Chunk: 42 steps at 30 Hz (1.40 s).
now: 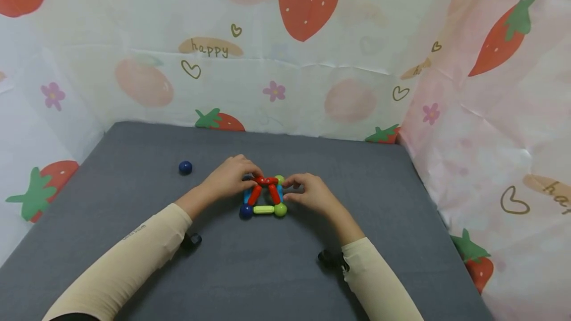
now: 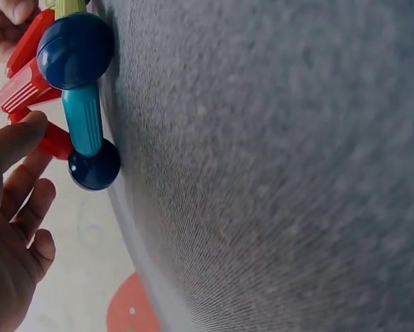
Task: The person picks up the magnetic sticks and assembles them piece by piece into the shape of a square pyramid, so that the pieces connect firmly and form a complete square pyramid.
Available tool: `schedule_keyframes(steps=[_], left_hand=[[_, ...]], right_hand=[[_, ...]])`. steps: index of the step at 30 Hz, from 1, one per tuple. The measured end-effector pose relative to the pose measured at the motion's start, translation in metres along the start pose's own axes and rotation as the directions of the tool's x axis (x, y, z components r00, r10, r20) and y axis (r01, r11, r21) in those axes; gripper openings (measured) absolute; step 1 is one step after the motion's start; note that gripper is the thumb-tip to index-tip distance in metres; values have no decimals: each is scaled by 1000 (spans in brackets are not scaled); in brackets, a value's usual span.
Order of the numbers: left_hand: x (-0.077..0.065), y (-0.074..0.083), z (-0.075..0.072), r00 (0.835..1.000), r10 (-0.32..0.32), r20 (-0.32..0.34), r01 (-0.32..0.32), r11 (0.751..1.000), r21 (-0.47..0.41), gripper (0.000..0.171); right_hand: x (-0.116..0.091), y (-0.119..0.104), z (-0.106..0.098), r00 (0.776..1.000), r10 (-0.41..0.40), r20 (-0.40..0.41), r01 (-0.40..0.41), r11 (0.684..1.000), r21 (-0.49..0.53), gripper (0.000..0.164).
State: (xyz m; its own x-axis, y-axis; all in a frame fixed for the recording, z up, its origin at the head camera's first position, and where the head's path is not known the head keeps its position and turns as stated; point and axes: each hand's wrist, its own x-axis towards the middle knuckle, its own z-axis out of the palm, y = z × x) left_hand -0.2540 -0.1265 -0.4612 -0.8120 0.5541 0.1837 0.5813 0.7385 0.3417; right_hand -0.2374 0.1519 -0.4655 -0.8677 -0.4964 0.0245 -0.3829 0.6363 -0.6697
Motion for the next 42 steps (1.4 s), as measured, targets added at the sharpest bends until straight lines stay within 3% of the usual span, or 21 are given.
schedule_keyframes(steps=[10, 28, 33, 42], left_hand=[[3, -7, 0, 1000, 5, -11, -5, 1000, -12, 19], [-2, -7, -3, 1000, -19, 3, 19, 999, -40, 20], [-12, -8, -9, 998, -52, -24, 51, 996, -70, 22], [-44, -24, -25, 987, -120, -111, 107, 988, -115, 25]], right_hand=[[-12, -4, 16, 996, 91, 12, -91, 994, 52, 31], [-17, 1, 31, 993, 116, -30, -113, 991, 66, 27], [-18, 2, 33, 993, 112, -46, -108, 991, 76, 27], [-17, 5, 33, 995, 96, -38, -92, 991, 95, 28]])
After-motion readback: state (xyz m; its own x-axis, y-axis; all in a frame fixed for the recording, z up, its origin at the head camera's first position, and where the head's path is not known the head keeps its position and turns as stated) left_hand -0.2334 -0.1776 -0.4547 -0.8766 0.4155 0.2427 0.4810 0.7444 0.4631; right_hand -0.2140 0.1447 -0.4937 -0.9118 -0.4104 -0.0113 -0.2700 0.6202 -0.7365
